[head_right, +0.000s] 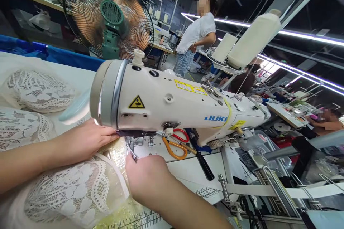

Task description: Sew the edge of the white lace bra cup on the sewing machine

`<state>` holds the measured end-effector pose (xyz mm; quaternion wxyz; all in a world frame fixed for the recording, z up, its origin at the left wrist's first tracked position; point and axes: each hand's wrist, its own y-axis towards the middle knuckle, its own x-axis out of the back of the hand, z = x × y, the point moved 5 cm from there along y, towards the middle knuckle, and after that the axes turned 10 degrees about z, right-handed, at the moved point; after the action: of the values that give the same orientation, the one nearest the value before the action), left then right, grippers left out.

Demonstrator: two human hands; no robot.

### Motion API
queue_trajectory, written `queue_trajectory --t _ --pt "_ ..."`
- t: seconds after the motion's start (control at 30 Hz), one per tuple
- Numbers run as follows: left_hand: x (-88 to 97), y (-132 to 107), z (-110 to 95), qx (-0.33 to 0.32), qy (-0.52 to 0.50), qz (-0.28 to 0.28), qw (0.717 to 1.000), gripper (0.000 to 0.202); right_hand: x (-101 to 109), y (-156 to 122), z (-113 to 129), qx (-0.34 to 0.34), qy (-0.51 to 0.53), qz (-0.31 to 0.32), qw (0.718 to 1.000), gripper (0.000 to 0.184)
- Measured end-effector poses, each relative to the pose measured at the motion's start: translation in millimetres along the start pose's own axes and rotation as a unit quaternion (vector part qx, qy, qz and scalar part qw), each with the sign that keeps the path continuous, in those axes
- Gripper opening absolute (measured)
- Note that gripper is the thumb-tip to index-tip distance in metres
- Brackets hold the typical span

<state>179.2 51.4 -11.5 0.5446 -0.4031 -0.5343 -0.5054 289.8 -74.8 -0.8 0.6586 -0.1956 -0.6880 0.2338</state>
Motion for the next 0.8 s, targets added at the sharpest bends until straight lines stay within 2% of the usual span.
queue_trajectory --t 0.07,0.13,0.2,0.23,0.3,0.37,0.4,0.47,0.53,0.57,0.63,0.7,0.8 --pt "6.1 -3.0 -3.4 0.011 0.003 -0.011 1.0 0.043 -1.8 -10.0 -3.6 0.03 0.121 -0.045 0.991 0.041" --pt "15.3 -6.7 -14.3 -0.015 -0.052 -0.039 0.998 0.037 -9.6 -17.3 -4.9 0.071 0.263 -0.076 0.959 0.042" --pt "21.7 -8.4 -29.7 -0.065 -0.16 -0.045 0.984 0.03 -18.0 -20.9 -3.1 0.111 0.324 -0.125 0.931 0.045" --pt "22.3 -7.8 -37.1 -0.085 -0.219 -0.029 0.972 0.024 -19.4 -23.0 -1.3 0.133 0.316 -0.179 0.922 0.038" --pt "19.1 -3.9 -46.9 -0.087 -0.311 0.02 0.946 0.015 -17.9 -31.5 2.6 0.171 0.259 -0.337 0.889 0.02" --pt "16.0 1.3 -48.1 -0.06 -0.353 0.042 0.933 0.022 -19.1 -42.2 4.7 0.165 0.226 -0.488 0.827 0.02" --pt "15.4 3.8 -45.7 -0.043 -0.368 0.041 0.928 0.027 -22.8 -44.3 4.7 0.139 0.24 -0.53 0.801 0.026" --pt "14.9 7.0 -35.2 0.015 -0.397 0.028 0.917 0.03 -35.0 -39.6 8.6 0.108 0.321 -0.534 0.774 0.046" --pt "13.2 6.1 -21.8 0.095 -0.411 0.016 0.907 0.032 -47.8 -27.8 24.1 0.153 0.402 -0.475 0.768 0.061" --pt "12.1 4.0 -16.2 0.131 -0.405 0.011 0.905 0.032 -51.7 -23.4 34.5 0.19 0.413 -0.454 0.766 0.062" --pt "10.2 -1.7 -9.0 0.172 -0.366 0.003 0.914 0.029 -53.7 -19.8 49.1 0.213 0.388 -0.461 0.769 0.047" --pt "6.3 -8.1 -6.9 0.179 -0.314 0.005 0.932 0.028 -50.1 -19.4 50.3 0.172 0.362 -0.485 0.777 0.028" --pt "-4.5 -15.6 -8.4 0.169 -0.219 0.036 0.96 0.034 -43.2 -18.9 36.8 0.097 0.356 -0.457 0.81 0.024"
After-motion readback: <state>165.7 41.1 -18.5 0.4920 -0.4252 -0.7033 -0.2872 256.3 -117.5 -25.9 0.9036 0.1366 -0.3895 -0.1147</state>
